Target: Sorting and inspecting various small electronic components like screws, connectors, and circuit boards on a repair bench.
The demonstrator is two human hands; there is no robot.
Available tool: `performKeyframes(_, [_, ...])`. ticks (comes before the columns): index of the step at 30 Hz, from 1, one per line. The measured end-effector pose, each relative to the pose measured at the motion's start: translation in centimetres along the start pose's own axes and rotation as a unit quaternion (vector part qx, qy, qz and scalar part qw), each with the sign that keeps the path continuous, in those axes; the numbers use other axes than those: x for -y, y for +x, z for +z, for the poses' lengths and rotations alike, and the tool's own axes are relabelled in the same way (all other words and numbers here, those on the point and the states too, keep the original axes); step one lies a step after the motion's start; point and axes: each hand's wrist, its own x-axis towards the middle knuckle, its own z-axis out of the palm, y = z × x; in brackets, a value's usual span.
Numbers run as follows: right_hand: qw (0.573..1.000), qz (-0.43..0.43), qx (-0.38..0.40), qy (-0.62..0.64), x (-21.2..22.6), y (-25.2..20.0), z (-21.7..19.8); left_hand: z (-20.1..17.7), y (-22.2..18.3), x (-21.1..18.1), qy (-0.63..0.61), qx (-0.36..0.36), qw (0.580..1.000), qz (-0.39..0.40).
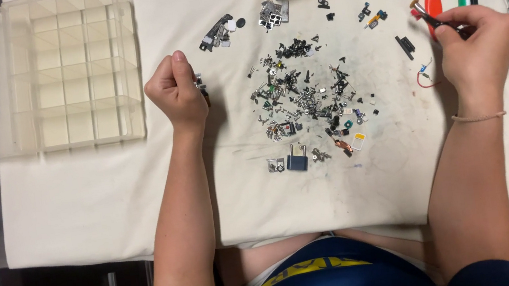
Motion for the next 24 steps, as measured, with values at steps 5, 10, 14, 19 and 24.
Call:
performKeyframes(5, [0.999, -0.014, 0.020, -0.020, 1.6, -3.1, -0.2, 0.0, 0.1, 0.4, -0.004, 0.005, 1.000, 0.007])
performKeyframes(10, [0.995, -0.055, -0.010, -0.089, 0.1, -4.3, 1.1, 0.2, -0.1, 0.6, -0.021, 0.006, 1.000, 0.006])
performKeyframes(14, [0.991, -0.044, -0.003, -0.124, -0.3, -4.4, 1.6, 0.2, -0.3, 0.1, -0.012, 0.015, 1.000, 0.010])
performKeyframes(19, [0.989, -0.061, 0.011, -0.133, 0.6, -4.8, 0.4, 0.2, 0.0, -0.7, -0.009, 0.003, 1.000, 0.014])
performKeyframes(24, [0.978, -0.114, -0.111, -0.132, 1.0, -5.9, 0.0, 0.4, 0.2, -0.7, -0.021, 0.021, 0.999, 0.032])
